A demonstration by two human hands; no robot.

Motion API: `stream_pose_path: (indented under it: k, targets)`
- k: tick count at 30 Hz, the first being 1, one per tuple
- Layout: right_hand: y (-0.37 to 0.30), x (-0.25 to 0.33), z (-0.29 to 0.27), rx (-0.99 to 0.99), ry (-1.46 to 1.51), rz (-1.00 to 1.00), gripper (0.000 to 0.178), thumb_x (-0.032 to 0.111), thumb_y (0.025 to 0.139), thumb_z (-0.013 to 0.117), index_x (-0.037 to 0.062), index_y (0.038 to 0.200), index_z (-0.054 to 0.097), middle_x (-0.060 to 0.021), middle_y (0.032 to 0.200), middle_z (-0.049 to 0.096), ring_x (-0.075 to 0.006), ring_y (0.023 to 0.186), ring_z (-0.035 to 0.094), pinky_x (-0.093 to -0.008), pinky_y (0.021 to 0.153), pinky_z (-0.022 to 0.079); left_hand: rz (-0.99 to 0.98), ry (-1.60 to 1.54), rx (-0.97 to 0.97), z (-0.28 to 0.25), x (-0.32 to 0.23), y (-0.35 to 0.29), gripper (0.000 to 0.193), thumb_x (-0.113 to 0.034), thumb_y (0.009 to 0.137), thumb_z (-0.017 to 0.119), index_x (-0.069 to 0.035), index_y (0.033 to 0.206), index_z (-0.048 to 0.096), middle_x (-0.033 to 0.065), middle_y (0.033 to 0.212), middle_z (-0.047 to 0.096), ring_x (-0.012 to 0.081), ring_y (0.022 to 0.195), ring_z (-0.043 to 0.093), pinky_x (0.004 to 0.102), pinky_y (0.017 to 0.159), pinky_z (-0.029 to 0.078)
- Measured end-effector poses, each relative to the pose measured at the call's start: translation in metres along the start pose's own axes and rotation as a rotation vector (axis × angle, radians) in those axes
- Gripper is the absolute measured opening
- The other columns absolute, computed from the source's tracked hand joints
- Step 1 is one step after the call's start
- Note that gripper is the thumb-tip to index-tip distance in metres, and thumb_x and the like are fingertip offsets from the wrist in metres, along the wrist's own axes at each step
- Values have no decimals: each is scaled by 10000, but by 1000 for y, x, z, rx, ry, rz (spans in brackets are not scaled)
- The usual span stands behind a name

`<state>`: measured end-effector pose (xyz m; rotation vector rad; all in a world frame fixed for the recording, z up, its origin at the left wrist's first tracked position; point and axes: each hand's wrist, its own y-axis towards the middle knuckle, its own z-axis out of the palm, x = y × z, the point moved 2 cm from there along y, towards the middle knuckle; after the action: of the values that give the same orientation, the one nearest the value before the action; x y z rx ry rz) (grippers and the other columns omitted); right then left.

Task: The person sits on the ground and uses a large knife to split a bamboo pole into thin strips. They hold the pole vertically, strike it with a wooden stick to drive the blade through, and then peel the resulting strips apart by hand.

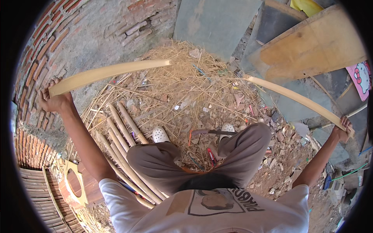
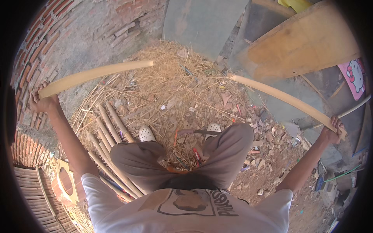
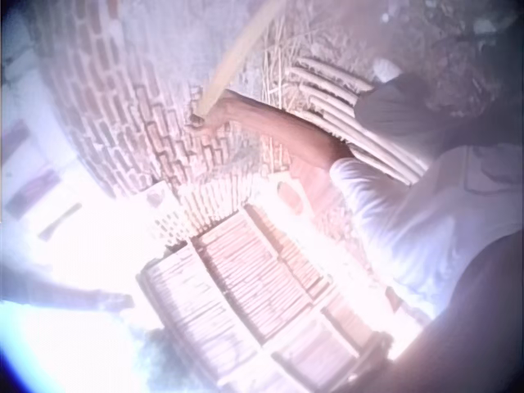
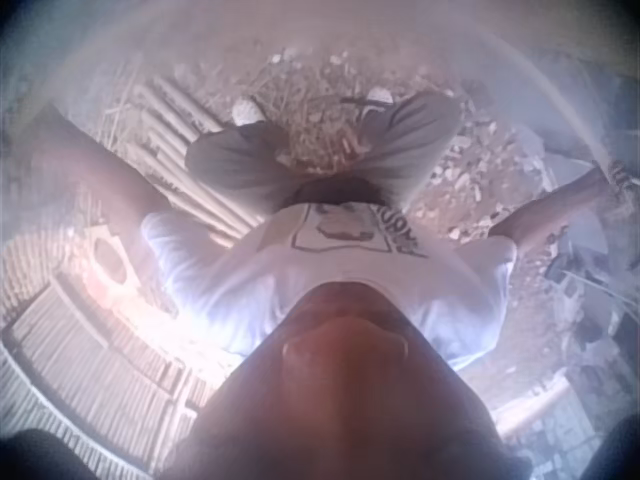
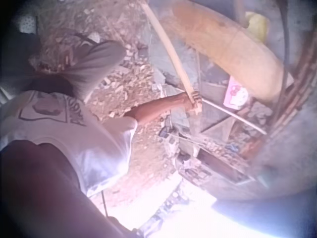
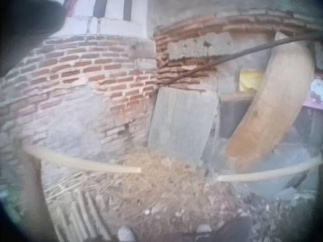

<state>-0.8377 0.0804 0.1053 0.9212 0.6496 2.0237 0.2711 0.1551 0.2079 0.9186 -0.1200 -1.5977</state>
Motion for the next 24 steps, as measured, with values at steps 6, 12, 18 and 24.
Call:
stream_pose_path:
  k: [6, 12, 18, 24]
  targets:
    - [-4, -78, 210, 419, -23, 157, 293, 49, 634, 552, 34, 926, 531, -29, 710, 415, -165, 683, 392, -296, 664, 351, -193, -129, 209, 93, 72, -106, 524, -439, 910, 362, -4, 730, 593, 135, 637, 519, 275, 627, 520, 409, 625, 441]
    - [-73, -205, 322, 606, -203, 276, 341, 54, 660, 476, 3, 997, 486, -51, 750, 437, -164, 694, 405, -312, 667, 379, -281, 170, 313, 131, 129, -166, 550, -511, 965, 349, -26, 828, 569, 75, 659, 531, 219, 611, 546, 351, 572, 458]
    - [-131, -317, 331, 662, -565, 388, 397, 64, 682, 505, -7, 1070, 544, -84, 906, 565, -172, 860, 546, -316, 800, 456, -258, 320, 502, 144, 182, -208, 353, -377, 962, 541, -30, 903, 564, 56, 748, 569, 138, 610, 562, 301, 590, 522]
    - [-178, -371, 322, 683, -814, 646, 379, 52, 799, 521, 20, 1171, 591, -103, 1030, 629, -209, 990, 602, -342, 881, 476, -266, 321, 619, 151, 194, -229, 291, -218, 837, 782, -24, 936, 590, 46, 793, 608, 102, 657, 607, 271, 581, 537]
